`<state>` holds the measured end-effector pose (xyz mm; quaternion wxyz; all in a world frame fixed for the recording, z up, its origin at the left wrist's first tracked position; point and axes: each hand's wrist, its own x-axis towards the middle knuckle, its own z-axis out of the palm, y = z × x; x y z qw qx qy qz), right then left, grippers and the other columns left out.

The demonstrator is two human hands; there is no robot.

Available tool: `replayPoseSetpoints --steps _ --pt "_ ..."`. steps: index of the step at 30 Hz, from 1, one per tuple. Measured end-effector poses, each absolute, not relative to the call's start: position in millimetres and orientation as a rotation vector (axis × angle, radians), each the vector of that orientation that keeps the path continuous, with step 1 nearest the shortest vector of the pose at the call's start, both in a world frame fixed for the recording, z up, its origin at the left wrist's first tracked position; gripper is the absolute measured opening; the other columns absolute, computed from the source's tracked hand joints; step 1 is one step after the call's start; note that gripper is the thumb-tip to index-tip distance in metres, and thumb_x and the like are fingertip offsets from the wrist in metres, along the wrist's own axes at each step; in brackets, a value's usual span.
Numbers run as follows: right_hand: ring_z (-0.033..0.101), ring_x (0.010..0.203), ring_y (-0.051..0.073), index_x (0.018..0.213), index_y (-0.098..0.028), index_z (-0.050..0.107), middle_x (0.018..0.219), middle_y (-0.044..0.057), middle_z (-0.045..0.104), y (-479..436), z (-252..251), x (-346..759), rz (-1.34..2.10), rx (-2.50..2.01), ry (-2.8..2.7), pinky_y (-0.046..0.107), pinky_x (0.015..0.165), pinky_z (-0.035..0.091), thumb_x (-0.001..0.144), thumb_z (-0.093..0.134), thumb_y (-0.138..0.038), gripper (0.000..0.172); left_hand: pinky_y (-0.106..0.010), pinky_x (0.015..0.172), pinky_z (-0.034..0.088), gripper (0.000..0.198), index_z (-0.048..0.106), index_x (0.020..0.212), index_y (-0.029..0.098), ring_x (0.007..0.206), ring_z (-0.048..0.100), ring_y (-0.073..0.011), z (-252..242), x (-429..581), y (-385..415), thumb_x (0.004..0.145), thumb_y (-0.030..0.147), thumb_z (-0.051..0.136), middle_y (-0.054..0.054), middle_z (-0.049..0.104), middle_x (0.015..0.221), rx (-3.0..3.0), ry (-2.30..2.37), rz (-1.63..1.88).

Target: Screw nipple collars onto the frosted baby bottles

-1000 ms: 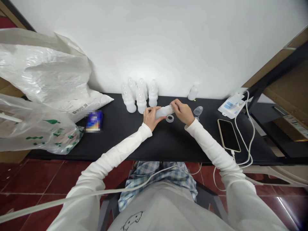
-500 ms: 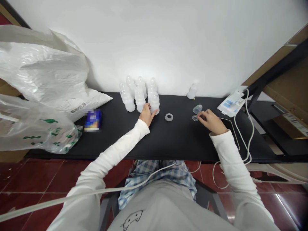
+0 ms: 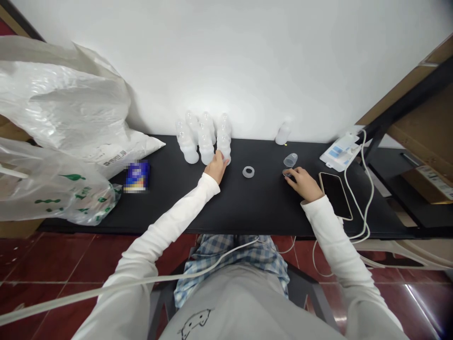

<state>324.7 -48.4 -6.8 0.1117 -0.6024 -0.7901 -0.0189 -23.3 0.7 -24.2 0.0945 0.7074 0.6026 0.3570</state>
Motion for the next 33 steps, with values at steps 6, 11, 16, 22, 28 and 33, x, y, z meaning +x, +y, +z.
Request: replayPoseSetpoints --steps 6,11,16,22,28,33 --pt "0.063 0.092 0.027 0.110 -0.023 0.063 0.099 0.010 0.060 -44 3 305 0.108 -1.569 -2.207 0.042 0.085 0.053 0.091 0.055 -0.031 0.023 -0.045 0.095 0.052 0.032 0.057 0.121 0.017 0.105 0.063 -0.0279 -26 4 -14 0.095 0.036 0.052 -0.017 0.057 0.121 2.650 1.146 0.948" --pt "0.059 0.074 0.018 0.104 -0.023 0.063 0.086 0.004 0.061 -25 18 277 0.202 -1.325 -2.021 0.036 0.078 0.052 0.095 0.053 -0.039 0.021 -0.046 0.099 0.050 0.024 0.061 0.110 0.018 0.104 0.063 -0.0270 -29 29 3 0.091 0.033 0.060 -0.013 0.062 0.113 2.431 1.071 0.885" --pt "0.059 0.062 0.014 0.106 -0.022 0.060 0.072 -0.002 0.060 1 18 243 0.505 -1.136 -1.656 0.028 0.063 0.049 0.093 0.055 -0.051 0.032 -0.038 0.091 0.054 0.014 0.053 0.098 0.017 0.088 0.068 -0.0182 -21 56 25 0.094 0.030 0.058 -0.008 0.068 0.094 1.329 1.056 1.155" --pt "0.049 0.061 0.012 0.098 -0.020 0.065 0.071 -0.003 0.055 20 1 214 0.548 -1.092 -1.632 0.028 0.061 0.044 0.090 0.059 -0.047 0.029 -0.036 0.096 0.054 0.012 0.046 0.089 0.018 0.082 0.070 -0.0119 -8 70 26 0.100 0.021 0.047 -0.002 0.069 0.084 0.712 0.792 1.252" --pt "0.045 0.068 0.013 0.090 -0.019 0.070 0.082 0.001 0.051 26 -9 205 0.331 -1.114 -1.636 0.029 0.062 0.043 0.087 0.065 -0.039 0.021 -0.034 0.095 0.055 0.008 0.045 0.093 0.021 0.080 0.070 -0.0091 -12 66 18 0.099 0.023 0.050 0.002 0.069 0.086 0.798 0.769 1.273" --pt "0.048 0.070 0.013 0.095 -0.021 0.065 0.090 0.001 0.054 27 -18 202 0.342 -1.098 -1.585 0.029 0.065 0.047 0.086 0.067 -0.041 0.022 -0.038 0.095 0.055 0.032 0.047 0.099 0.020 0.085 0.073 -0.0147 -23 68 21 0.084 0.029 0.075 0.000 0.073 0.085 0.921 0.694 1.287"
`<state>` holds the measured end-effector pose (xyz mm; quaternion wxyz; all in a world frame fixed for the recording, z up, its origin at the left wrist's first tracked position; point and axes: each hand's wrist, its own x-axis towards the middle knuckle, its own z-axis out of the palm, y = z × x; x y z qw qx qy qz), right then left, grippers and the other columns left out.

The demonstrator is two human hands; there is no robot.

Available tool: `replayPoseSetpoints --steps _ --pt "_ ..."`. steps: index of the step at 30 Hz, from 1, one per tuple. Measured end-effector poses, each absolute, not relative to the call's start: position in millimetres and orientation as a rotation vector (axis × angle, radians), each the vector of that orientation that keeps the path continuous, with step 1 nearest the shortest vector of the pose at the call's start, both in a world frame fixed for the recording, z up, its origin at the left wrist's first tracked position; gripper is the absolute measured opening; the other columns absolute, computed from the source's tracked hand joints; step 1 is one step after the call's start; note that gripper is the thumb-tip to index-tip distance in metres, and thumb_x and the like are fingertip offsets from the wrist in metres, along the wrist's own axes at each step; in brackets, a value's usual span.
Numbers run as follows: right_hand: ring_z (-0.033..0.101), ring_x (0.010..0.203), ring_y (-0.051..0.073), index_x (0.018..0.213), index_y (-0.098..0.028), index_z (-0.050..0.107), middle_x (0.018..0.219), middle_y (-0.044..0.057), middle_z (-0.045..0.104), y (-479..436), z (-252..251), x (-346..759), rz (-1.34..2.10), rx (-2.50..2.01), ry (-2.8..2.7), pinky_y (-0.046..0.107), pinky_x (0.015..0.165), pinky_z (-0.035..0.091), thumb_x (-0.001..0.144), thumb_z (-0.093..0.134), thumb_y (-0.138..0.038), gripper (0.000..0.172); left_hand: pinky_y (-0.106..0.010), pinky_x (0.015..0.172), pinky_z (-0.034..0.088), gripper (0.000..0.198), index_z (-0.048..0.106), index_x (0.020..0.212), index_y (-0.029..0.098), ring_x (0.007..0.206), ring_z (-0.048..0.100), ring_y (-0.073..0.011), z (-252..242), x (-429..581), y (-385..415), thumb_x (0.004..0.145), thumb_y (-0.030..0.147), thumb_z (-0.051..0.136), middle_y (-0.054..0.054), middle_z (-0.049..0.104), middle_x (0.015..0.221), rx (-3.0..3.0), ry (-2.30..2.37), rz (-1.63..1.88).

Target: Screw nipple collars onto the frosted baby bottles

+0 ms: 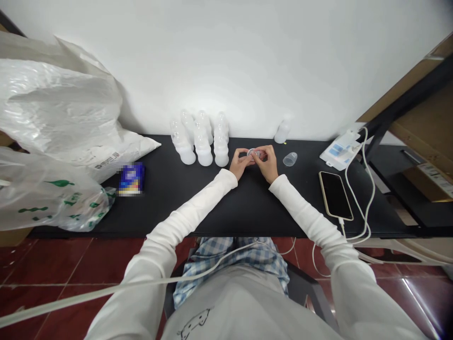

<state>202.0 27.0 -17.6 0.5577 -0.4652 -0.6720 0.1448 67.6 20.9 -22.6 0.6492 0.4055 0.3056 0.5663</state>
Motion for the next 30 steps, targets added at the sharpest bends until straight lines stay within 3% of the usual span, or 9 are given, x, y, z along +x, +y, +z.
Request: replayPoseSetpoints --steps 5,10,16,22,30 --pt "0.053 0.067 0.013 0.118 -0.022 0.057 0.089 0.001 0.056 27 -22 202 0.453 -1.059 -1.595 0.030 0.064 0.050 0.087 0.065 -0.049 0.041 -0.038 0.083 0.060 0.044 0.051 0.098 0.020 0.075 0.073 -0.0170 -33 68 25 0.078 0.046 0.080 -0.002 0.074 0.082 0.984 0.759 1.350" --pt "0.063 0.076 0.016 0.104 -0.021 0.067 0.093 0.006 0.069 25 -20 204 0.447 -1.125 -1.693 0.033 0.073 0.055 0.094 0.051 -0.056 0.039 -0.031 0.074 0.061 0.042 0.055 0.093 0.020 0.071 0.072 -0.0150 -34 66 25 0.076 0.048 0.081 0.000 0.073 0.076 1.018 0.800 1.376" --pt "0.069 0.080 0.018 0.103 -0.020 0.071 0.097 0.008 0.075 29 -21 211 0.476 -1.131 -1.773 0.035 0.077 0.058 0.089 0.057 -0.061 0.046 -0.029 0.073 0.060 0.041 0.061 0.093 0.018 0.068 0.072 -0.0141 -35 64 25 0.073 0.046 0.083 -0.001 0.073 0.072 0.999 0.847 1.368" --pt "0.073 0.084 0.021 0.100 -0.021 0.074 0.095 0.008 0.078 28 -19 217 0.767 -1.151 -1.683 0.039 0.083 0.061 0.082 0.066 -0.062 0.045 -0.025 0.066 0.059 0.026 0.062 0.089 0.018 0.064 0.070 -0.0132 -33 63 25 0.079 0.034 0.079 0.001 0.071 0.065 1.055 0.946 1.330" --pt "0.063 0.058 0.014 0.082 -0.020 0.068 0.067 0.001 0.069 30 -25 215 1.018 -1.157 -1.504 0.032 0.059 0.058 0.063 0.080 -0.065 0.050 -0.020 0.050 0.051 0.010 0.058 0.083 0.020 0.049 0.062 -0.0101 -27 63 18 0.087 0.021 0.068 0.006 0.063 0.056 1.325 1.168 1.245"
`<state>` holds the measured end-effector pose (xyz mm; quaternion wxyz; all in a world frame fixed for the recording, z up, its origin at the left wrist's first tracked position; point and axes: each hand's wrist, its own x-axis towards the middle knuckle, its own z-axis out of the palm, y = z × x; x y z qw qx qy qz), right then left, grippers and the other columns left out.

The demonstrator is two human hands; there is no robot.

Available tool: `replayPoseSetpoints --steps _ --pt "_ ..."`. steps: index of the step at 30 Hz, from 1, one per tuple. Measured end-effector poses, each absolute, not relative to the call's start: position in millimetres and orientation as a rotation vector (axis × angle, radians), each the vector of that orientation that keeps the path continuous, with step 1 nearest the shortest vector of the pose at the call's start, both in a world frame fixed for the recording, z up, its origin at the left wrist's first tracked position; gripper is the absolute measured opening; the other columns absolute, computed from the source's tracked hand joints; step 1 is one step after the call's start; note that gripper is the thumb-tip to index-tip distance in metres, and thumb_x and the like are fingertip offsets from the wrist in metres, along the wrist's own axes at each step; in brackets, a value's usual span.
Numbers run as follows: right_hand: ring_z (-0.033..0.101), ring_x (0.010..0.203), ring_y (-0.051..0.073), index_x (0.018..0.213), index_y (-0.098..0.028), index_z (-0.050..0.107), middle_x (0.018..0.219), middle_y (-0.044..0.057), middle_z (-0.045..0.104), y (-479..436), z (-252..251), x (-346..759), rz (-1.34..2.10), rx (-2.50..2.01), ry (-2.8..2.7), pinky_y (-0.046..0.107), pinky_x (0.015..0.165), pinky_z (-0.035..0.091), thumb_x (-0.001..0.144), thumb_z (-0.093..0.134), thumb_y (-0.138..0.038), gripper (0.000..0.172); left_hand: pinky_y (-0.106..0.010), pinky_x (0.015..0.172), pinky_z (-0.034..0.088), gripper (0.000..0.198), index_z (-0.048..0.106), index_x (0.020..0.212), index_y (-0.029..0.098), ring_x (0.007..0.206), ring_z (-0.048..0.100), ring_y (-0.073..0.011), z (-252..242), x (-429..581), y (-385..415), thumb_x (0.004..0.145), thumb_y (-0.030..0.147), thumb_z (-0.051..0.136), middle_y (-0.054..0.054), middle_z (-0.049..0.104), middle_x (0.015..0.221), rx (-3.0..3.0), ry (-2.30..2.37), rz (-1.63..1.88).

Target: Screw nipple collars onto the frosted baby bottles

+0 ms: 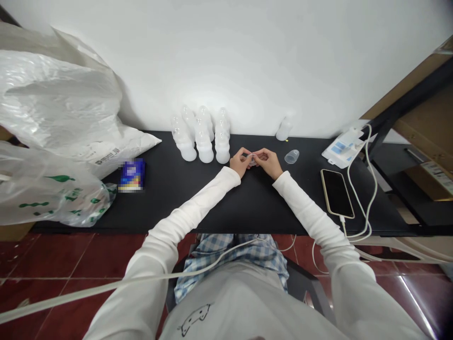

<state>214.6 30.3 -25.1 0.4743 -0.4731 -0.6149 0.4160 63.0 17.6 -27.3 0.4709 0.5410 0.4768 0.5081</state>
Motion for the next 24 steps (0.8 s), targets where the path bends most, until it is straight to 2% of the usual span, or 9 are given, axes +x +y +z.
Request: replayPoseSetpoints --steps 4,6,10,13,19,24 --pt "0.063 0.060 0.014 0.082 -0.020 0.068 0.067 0.001 0.069 30 -25 212 1.056 -1.133 -1.447 0.030 0.057 0.058 0.062 0.081 -0.065 0.051 -0.021 0.051 0.050 0.009 0.057 0.084 0.021 0.050 0.061 -0.0107 -28 63 18 0.088 0.020 0.065 0.006 0.060 0.056 1.356 1.200 1.254" --pt "0.066 0.065 0.015 0.085 -0.020 0.070 0.071 0.002 0.071 29 -25 213 1.065 -1.117 -1.422 0.032 0.062 0.060 0.063 0.081 -0.065 0.051 -0.022 0.058 0.054 0.007 0.058 0.089 0.021 0.056 0.064 -0.0111 -30 64 20 0.088 0.019 0.065 0.006 0.062 0.060 1.336 1.184 1.265" --pt "0.069 0.073 0.017 0.092 -0.021 0.072 0.082 0.004 0.075 30 -26 216 1.088 -1.089 -1.396 0.035 0.074 0.062 0.063 0.082 -0.062 0.051 -0.025 0.072 0.056 0.022 0.054 0.091 0.022 0.068 0.068 -0.0112 -37 66 25 0.081 0.012 0.071 0.005 0.066 0.071 1.270 1.205 1.303" --pt "0.070 0.076 0.018 0.091 -0.020 0.072 0.084 0.004 0.075 31 -27 219 1.058 -1.103 -1.428 0.037 0.077 0.063 0.061 0.084 -0.059 0.050 -0.025 0.073 0.055 0.027 0.050 0.088 0.021 0.069 0.068 -0.0111 -39 66 27 0.078 0.010 0.073 0.004 0.066 0.073 1.252 1.181 1.295" --pt "0.069 0.079 0.019 0.087 -0.020 0.071 0.082 0.004 0.073 31 -27 219 1.015 -1.122 -1.447 0.039 0.079 0.062 0.060 0.086 -0.048 0.042 -0.025 0.076 0.056 0.027 0.053 0.087 0.021 0.072 0.068 -0.0109 -38 64 26 0.075 0.006 0.073 0.004 0.067 0.075 1.277 1.105 1.290" --pt "0.068 0.070 0.018 0.088 -0.019 0.069 0.076 0.003 0.071 30 -28 218 1.050 -1.132 -1.403 0.039 0.074 0.063 0.061 0.085 -0.051 0.045 -0.026 0.072 0.054 0.022 0.057 0.089 0.021 0.069 0.069 -0.0126 -37 63 24 0.079 0.015 0.076 0.003 0.068 0.072 1.302 1.146 1.280"
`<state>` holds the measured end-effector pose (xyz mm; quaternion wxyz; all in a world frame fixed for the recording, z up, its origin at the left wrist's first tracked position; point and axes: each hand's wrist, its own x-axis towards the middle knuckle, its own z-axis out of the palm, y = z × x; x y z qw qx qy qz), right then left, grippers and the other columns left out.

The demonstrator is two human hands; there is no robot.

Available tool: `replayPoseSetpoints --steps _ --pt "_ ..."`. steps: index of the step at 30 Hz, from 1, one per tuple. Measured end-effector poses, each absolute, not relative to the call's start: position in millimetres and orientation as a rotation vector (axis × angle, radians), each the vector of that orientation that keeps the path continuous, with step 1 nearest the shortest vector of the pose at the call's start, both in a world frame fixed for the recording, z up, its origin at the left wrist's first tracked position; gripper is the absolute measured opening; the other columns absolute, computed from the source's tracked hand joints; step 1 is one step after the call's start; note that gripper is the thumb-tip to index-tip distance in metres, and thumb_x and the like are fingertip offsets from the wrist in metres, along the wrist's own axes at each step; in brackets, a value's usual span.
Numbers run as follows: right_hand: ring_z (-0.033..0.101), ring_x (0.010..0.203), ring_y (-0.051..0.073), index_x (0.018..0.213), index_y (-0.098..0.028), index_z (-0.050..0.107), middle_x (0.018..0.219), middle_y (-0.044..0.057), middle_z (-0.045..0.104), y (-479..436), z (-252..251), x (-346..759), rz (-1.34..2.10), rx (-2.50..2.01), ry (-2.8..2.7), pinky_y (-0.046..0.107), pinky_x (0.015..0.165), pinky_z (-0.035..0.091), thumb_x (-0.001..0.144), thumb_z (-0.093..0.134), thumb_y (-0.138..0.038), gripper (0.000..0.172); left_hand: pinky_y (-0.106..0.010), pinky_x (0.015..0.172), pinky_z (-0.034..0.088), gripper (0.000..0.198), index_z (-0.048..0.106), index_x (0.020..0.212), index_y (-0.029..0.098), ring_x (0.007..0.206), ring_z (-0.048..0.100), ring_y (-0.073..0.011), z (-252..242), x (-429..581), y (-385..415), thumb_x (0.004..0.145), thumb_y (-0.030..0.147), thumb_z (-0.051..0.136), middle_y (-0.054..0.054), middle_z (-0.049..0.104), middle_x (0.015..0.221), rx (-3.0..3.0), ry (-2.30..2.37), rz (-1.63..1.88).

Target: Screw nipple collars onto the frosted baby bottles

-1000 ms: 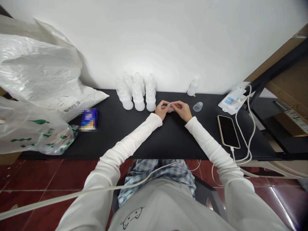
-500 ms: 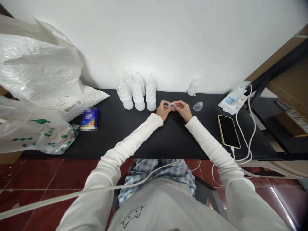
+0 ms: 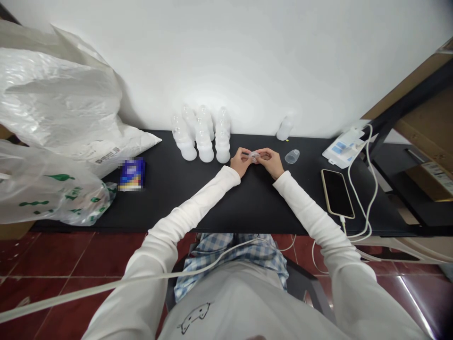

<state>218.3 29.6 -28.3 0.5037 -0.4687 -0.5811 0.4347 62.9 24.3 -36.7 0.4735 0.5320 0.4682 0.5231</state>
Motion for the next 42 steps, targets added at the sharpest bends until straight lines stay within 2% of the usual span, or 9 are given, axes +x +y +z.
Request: replayPoseSetpoints --steps 3,6,10,15,22,27,31,35,42 --pt "0.065 0.062 0.016 0.089 -0.019 0.068 0.069 0.001 0.068 28 -31 215 1.056 -1.159 -1.401 0.037 0.066 0.062 0.061 0.084 -0.056 0.049 -0.024 0.063 0.050 0.022 0.054 0.088 0.021 0.058 0.065 -0.0113 -37 62 25 0.081 0.019 0.075 0.006 0.065 0.065 1.336 1.190 1.268" --pt "0.064 0.061 0.015 0.090 -0.019 0.067 0.067 0.000 0.066 28 -33 211 1.017 -1.173 -1.410 0.035 0.063 0.061 0.063 0.081 -0.061 0.052 -0.023 0.063 0.051 0.023 0.053 0.088 0.021 0.059 0.065 -0.0109 -39 62 27 0.081 0.018 0.075 0.006 0.064 0.065 1.322 1.182 1.279" --pt "0.068 0.073 0.017 0.097 -0.021 0.068 0.076 0.001 0.069 29 -35 212 1.045 -1.131 -1.390 0.037 0.075 0.062 0.066 0.079 -0.063 0.053 -0.026 0.073 0.055 0.024 0.055 0.093 0.021 0.071 0.069 -0.0129 -41 62 28 0.081 0.017 0.075 0.002 0.069 0.075 1.253 1.126 1.284" --pt "0.069 0.079 0.017 0.102 -0.022 0.067 0.086 0.003 0.073 31 -34 218 1.111 -1.067 -1.433 0.039 0.083 0.062 0.062 0.083 -0.060 0.058 -0.027 0.077 0.056 0.025 0.055 0.095 0.020 0.072 0.071 -0.0130 -37 63 26 0.080 0.015 0.075 0.001 0.071 0.076 1.221 1.075 1.270" --pt "0.066 0.068 0.015 0.096 -0.020 0.068 0.078 0.001 0.071 28 -32 212 1.101 -1.100 -1.393 0.034 0.070 0.060 0.062 0.084 -0.057 0.053 -0.024 0.067 0.054 0.026 0.054 0.088 0.021 0.062 0.068 -0.0113 -33 63 23 0.077 0.009 0.074 0.005 0.067 0.066 1.218 1.082 1.267" --pt "0.060 0.058 0.013 0.095 -0.021 0.067 0.069 -0.001 0.066 26 -34 206 0.967 -1.180 -1.448 0.030 0.059 0.055 0.070 0.074 -0.065 0.052 -0.022 0.057 0.051 0.022 0.053 0.085 0.021 0.052 0.063 -0.0101 -35 64 24 0.080 0.015 0.074 0.008 0.062 0.057 1.208 1.140 1.272" --pt "0.065 0.065 0.015 0.102 -0.021 0.068 0.078 0.002 0.070 26 -35 207 0.911 -1.177 -1.501 0.033 0.066 0.059 0.072 0.070 -0.069 0.057 -0.023 0.062 0.053 0.019 0.057 0.090 0.019 0.057 0.065 -0.0101 -37 64 27 0.081 0.015 0.074 0.006 0.065 0.063 1.159 1.102 1.283" --pt "0.066 0.067 0.016 0.104 -0.021 0.069 0.081 0.004 0.072 26 -32 207 0.889 -1.154 -1.505 0.034 0.068 0.059 0.076 0.063 -0.074 0.060 -0.024 0.066 0.055 0.016 0.063 0.093 0.017 0.061 0.067 -0.0109 -37 63 30 0.084 0.024 0.074 0.002 0.070 0.069 1.126 1.009 1.280" --pt "0.062 0.066 0.015 0.096 -0.022 0.069 0.079 0.003 0.071 17 -21 203 0.588 -1.224 -1.598 0.031 0.066 0.056 0.086 0.056 -0.067 0.047 -0.023 0.062 0.052 0.029 0.063 0.087 0.018 0.061 0.064 -0.0104 -33 61 28 0.078 0.040 0.079 0.002 0.067 0.065 1.153 0.901 1.298"
